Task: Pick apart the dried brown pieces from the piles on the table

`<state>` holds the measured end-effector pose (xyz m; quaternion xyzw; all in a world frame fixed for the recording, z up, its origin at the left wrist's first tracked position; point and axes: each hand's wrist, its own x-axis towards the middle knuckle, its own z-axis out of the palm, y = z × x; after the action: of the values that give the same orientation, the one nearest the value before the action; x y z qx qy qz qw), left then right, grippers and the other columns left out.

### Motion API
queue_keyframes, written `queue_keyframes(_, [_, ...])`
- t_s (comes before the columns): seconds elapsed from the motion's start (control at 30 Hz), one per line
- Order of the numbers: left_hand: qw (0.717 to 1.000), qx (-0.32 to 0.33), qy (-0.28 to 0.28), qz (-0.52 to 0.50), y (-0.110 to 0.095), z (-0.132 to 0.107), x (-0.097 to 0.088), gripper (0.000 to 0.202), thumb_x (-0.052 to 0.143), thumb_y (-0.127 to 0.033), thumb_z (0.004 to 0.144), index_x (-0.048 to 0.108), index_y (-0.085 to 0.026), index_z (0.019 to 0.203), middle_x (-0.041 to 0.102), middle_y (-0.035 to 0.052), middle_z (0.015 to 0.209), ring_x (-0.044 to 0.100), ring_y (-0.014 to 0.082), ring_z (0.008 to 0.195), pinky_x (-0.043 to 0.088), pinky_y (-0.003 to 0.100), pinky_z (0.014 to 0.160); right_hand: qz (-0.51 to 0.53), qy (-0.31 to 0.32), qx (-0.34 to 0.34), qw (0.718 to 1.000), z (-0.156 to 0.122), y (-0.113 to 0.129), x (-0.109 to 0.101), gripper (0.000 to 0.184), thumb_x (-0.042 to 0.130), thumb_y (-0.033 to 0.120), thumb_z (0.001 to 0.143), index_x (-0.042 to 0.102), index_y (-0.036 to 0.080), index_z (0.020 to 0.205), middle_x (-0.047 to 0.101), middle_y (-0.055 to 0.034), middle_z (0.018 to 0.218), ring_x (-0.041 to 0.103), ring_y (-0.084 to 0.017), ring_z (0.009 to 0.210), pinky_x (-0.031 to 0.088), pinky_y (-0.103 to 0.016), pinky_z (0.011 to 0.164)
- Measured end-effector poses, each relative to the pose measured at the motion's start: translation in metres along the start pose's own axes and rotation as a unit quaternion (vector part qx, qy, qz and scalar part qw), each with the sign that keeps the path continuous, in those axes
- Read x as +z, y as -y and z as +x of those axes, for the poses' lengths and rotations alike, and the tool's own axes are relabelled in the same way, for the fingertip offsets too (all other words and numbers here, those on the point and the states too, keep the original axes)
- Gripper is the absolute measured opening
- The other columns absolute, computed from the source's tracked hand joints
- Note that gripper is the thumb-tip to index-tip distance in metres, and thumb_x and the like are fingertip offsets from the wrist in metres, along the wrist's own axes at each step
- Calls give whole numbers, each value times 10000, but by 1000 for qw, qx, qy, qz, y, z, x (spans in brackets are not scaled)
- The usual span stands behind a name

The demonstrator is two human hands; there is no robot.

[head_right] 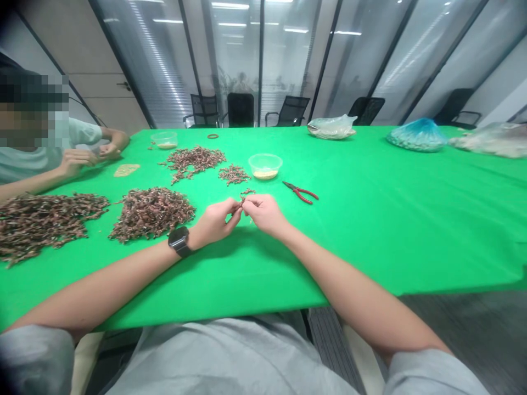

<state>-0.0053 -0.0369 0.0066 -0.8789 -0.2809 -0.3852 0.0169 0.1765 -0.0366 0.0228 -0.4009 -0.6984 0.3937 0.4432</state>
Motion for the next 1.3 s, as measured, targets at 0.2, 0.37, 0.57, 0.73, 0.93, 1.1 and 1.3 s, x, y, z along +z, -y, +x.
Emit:
queue_keyframes(0.2, [999, 33, 13, 27, 3, 0, -1, 134, 434, -235, 1008, 473, -203, 885, 605, 21, 756, 595, 147, 683, 436, 267, 636, 185, 35, 169, 968, -2, 6, 1, 158, 523, 258, 711, 484, 199, 570, 262, 93, 477, 161, -63, 435, 133, -225, 412])
queue_keyframes(0.37, [1000, -4, 9, 7, 2, 1, 0, 116, 461, -233, 1000, 484, -200, 891, 628, 17, 756, 599, 137, 648, 426, 255, 612, 174, 33, 167, 970, 0, 10, -1, 131, 531, 249, 696, 513, 191, 579, 267, 92, 478, 176, -60, 435, 141, -217, 406])
queue_keyframes(0.57, [998, -52, 10, -36, 0, 0, 1, 76, 498, -236, 986, 506, -192, 925, 693, 32, 818, 657, 139, 692, 449, 243, 630, 148, 48, 153, 976, 3, 8, -3, 160, 494, 266, 736, 537, 192, 601, 278, 83, 473, 190, -73, 428, 146, -235, 416])
queue_keyframes(0.73, [996, -73, 11, -55, -1, 0, 1, 67, 512, -247, 975, 533, -187, 954, 724, 48, 855, 700, 157, 750, 484, 250, 659, -61, 34, 1, 998, 3, 0, -8, 223, 471, 258, 812, 526, 183, 609, 399, 42, 536, 342, -97, 507, 242, -254, 506])
queue_keyframes(0.93, [987, -121, -1, -103, -3, 1, 2, 82, 542, -269, 963, 550, -190, 942, 738, 39, 859, 717, 161, 757, 496, 245, 659, -272, 8, -165, 948, 0, -5, -13, 267, 515, 248, 893, 436, 192, 644, 452, 35, 569, 385, -100, 537, 251, -265, 572])
queue_keyframes(1.1, [985, -138, 9, -105, -4, 0, 2, 109, 540, -290, 963, 554, -191, 922, 739, 39, 853, 716, 161, 758, 477, 238, 648, -372, 20, -204, 905, 0, -7, -15, 227, 515, 233, 927, 527, 177, 707, 571, -16, 654, 482, -127, 601, 274, -273, 611])
queue_keyframes(1.3, [984, -138, 26, -107, -5, 0, 2, 117, 528, -294, 958, 534, -195, 897, 730, 35, 833, 693, 154, 732, 460, 243, 652, -458, 27, -229, 859, 2, -11, -16, 264, 508, 236, 955, 607, 161, 722, 632, -46, 675, 490, -139, 590, 264, -292, 617])
